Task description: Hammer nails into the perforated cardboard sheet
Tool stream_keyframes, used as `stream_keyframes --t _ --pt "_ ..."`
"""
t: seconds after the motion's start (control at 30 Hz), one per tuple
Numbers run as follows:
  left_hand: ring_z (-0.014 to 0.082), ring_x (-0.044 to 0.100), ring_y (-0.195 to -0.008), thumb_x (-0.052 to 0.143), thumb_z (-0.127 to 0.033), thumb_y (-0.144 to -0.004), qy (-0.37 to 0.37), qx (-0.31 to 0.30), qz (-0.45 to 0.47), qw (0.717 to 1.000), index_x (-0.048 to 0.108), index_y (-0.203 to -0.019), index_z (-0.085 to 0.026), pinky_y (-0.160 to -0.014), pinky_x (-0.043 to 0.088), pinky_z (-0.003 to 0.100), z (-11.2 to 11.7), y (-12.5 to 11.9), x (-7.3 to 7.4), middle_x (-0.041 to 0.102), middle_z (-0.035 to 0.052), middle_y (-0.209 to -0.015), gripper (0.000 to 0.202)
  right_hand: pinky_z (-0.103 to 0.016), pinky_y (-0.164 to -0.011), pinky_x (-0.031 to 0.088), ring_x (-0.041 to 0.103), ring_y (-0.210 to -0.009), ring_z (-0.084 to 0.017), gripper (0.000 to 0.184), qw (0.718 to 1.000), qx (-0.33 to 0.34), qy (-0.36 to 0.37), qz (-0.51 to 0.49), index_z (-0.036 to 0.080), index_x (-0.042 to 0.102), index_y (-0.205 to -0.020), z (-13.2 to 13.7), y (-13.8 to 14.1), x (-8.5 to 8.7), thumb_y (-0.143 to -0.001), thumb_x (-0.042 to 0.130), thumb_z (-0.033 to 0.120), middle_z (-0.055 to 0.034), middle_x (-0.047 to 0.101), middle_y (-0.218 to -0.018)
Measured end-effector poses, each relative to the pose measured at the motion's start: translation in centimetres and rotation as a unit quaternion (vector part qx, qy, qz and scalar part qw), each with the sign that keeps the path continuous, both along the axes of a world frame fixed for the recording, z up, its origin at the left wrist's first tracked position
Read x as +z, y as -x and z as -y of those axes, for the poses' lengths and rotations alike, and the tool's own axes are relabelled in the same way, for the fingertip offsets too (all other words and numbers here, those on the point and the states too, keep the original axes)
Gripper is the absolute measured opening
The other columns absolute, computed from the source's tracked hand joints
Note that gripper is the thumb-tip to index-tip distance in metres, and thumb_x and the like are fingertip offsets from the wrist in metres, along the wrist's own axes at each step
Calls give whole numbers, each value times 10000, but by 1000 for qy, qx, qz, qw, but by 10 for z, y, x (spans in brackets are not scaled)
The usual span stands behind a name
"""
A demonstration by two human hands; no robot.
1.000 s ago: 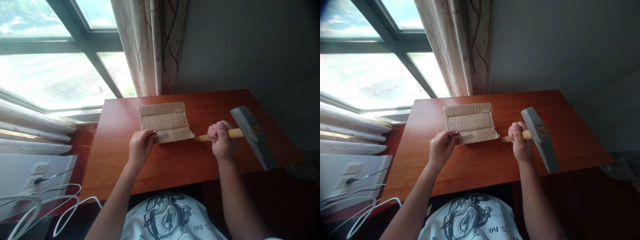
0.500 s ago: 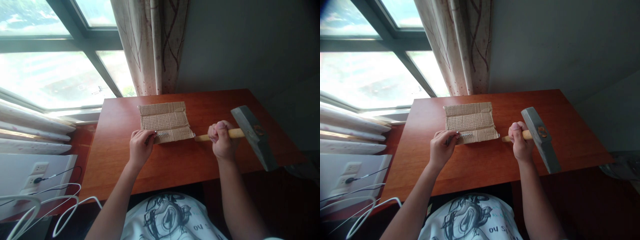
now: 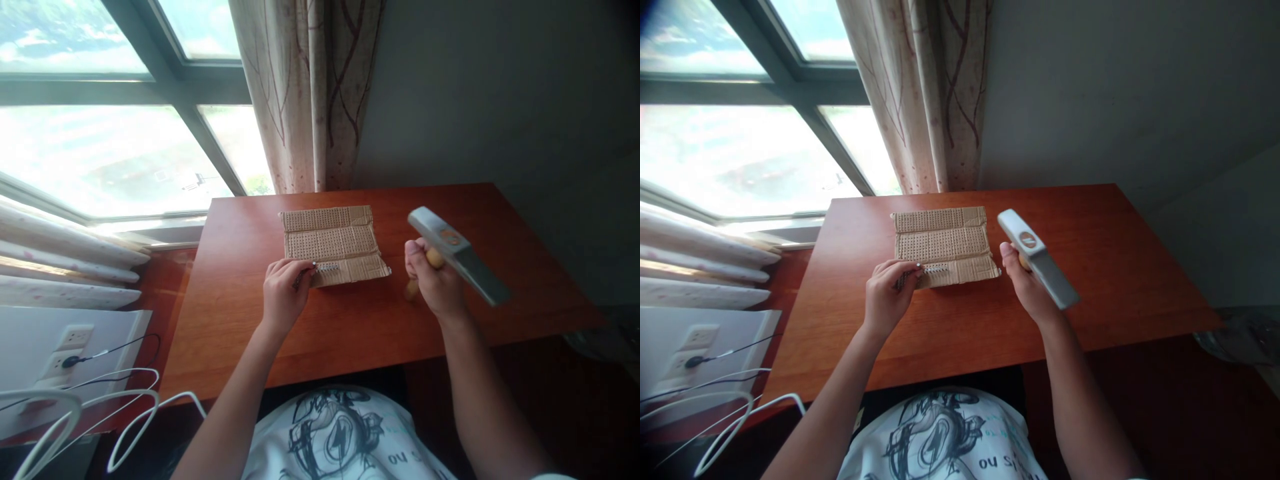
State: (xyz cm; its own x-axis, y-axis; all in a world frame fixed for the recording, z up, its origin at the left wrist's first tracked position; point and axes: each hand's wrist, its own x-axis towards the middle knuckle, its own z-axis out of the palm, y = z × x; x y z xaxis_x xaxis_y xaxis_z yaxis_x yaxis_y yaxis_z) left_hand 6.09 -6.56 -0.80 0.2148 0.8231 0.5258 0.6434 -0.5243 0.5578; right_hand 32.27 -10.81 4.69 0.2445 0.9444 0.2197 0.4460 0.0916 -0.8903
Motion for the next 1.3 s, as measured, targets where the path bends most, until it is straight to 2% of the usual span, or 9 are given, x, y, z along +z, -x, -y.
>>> stream_keyframes --t 0.1,0.2,0.27,0.37,0.5,0.67,0.87,1.2,1.3 --pt "185 666 -835 635 -193 -882 4 -5 5 1000 684 -880 -214 -822 476 349 0 1 -1 741 8 -857 53 -255 -541 366 499 -566 -118 289 995 35 41 83 213 549 -803 2 8 12 -892 612 481 34 543 -647" --pt "184 670 -842 633 -207 -887 9 -6 11 1000 685 -882 -219 -829 476 351 0 1 -3 746 5 -866 53 -253 -556 338 517 -591 -121 218 976 113 79 170 208 563 -857 2 18 23 -927 577 415 31 577 -685" --pt "187 672 -846 628 -213 -892 10 -5 13 1000 685 -880 -219 -830 475 354 0 1 -4 748 7 -866 59 -256 -577 329 539 -615 -129 235 962 141 87 216 207 561 -842 -1 24 28 -960 530 409 24 595 -696" --pt "193 673 -852 620 -218 -897 12 -5 13 1000 686 -874 -219 -832 474 360 0 2 -4 749 11 -862 70 -274 -585 297 553 -610 -147 315 933 143 101 313 208 554 -797 -6 35 32 -990 463 439 11 599 -662" --pt "195 672 -856 615 -225 -902 18 -9 12 1000 688 -882 -224 -835 468 365 0 2 -5 754 10 -878 76 -291 -577 253 589 -622 -172 350 893 142 117 410 211 573 -844 -12 50 44 -1011 391 459 -15 650 -690" --pt "197 673 -865 609 -219 -903 18 -11 11 1000 687 -883 -227 -836 464 363 0 2 -4 755 8 -882 81 -298 -570 217 632 -670 -185 333 871 142 108 457 221 565 -893 -14 69 61 -1020 371 460 -20 695 -756" --pt "204 672 -863 601 -211 -903 9 -8 -5 1000 676 -842 -220 -817 458 356 -1 2 -6 744 13 -830 97 -299 -575 216 660 -713 -206 338 838 156 146 502 219 568 -938 -14 80 58 -1030 349 459 -50 726 -823" --pt "210 656 -886 584 -247 -917 32 -12 -15 999 687 -888 -226 -839 454 370 0 3 -6 743 25 -871 109 -295 -583 270 674 -737 -216 342 845 158 147 490 220 588 -947 -13 79 57 -1027 355 457 -60 730 -831" --pt "218 645 -946 595 -257 -914 37 -14 -17 999 690 -920 -231 -888 442 384 1 4 -7 744 26 -910 99 -295 -584 274 672 -732 -215 352 845 158 147 489 216 594 -954 -13 78 56 -1027 351 460 -63 728 -830"
